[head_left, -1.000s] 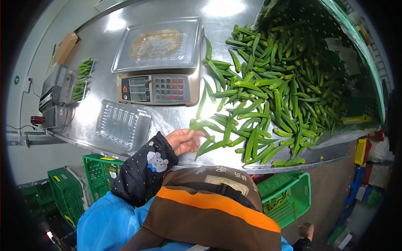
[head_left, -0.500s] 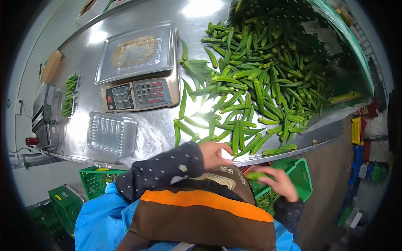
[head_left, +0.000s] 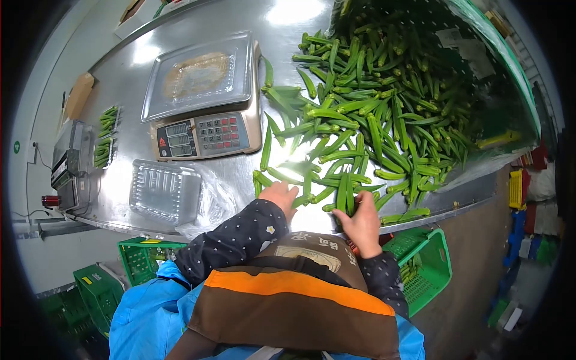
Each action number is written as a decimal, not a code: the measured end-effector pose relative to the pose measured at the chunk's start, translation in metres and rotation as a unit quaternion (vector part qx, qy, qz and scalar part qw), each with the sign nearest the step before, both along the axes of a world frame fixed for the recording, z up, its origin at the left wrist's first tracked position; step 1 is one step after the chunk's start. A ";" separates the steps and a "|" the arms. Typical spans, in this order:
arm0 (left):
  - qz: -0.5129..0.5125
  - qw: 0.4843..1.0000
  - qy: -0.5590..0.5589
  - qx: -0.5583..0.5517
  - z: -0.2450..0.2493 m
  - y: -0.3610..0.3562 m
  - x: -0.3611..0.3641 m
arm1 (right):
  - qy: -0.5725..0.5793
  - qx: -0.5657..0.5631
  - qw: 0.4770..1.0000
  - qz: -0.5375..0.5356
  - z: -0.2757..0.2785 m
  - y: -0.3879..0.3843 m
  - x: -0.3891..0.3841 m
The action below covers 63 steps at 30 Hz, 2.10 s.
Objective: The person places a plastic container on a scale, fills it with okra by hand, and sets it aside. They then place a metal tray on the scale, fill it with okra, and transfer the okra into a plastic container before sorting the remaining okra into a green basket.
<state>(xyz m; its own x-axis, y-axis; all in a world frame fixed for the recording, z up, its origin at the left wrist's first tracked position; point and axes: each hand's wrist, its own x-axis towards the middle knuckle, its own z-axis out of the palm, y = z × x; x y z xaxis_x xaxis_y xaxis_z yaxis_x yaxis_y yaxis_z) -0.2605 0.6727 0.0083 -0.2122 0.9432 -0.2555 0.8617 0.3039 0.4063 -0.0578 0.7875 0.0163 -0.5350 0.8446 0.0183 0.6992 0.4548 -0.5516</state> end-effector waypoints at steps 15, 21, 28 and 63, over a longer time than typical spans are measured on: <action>0.375 0.620 -0.689 0.005 -0.004 0.012 -0.022 | 0.079 0.041 0.993 0.082 0.003 0.065 -0.006; 0.368 0.538 -0.755 -0.070 -0.009 0.005 -0.013 | 0.025 -0.109 0.982 0.154 0.004 0.057 0.017; 0.318 0.629 -0.709 -0.009 -0.033 0.002 -0.003 | 0.083 0.014 0.970 0.227 0.014 0.043 -0.018; 0.269 0.854 -0.441 0.060 -0.039 -0.007 -0.011 | -0.140 0.065 0.988 -0.020 -0.029 0.088 -0.063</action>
<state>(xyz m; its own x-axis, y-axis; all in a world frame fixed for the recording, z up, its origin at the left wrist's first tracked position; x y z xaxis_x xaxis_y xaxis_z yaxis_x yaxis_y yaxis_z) -0.2713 0.6657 -0.0303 -0.3978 0.8009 -0.4476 -0.0462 0.4697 0.8816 -0.1212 0.8760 -0.0130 -0.5009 0.8653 -0.0170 0.8350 0.4780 -0.2725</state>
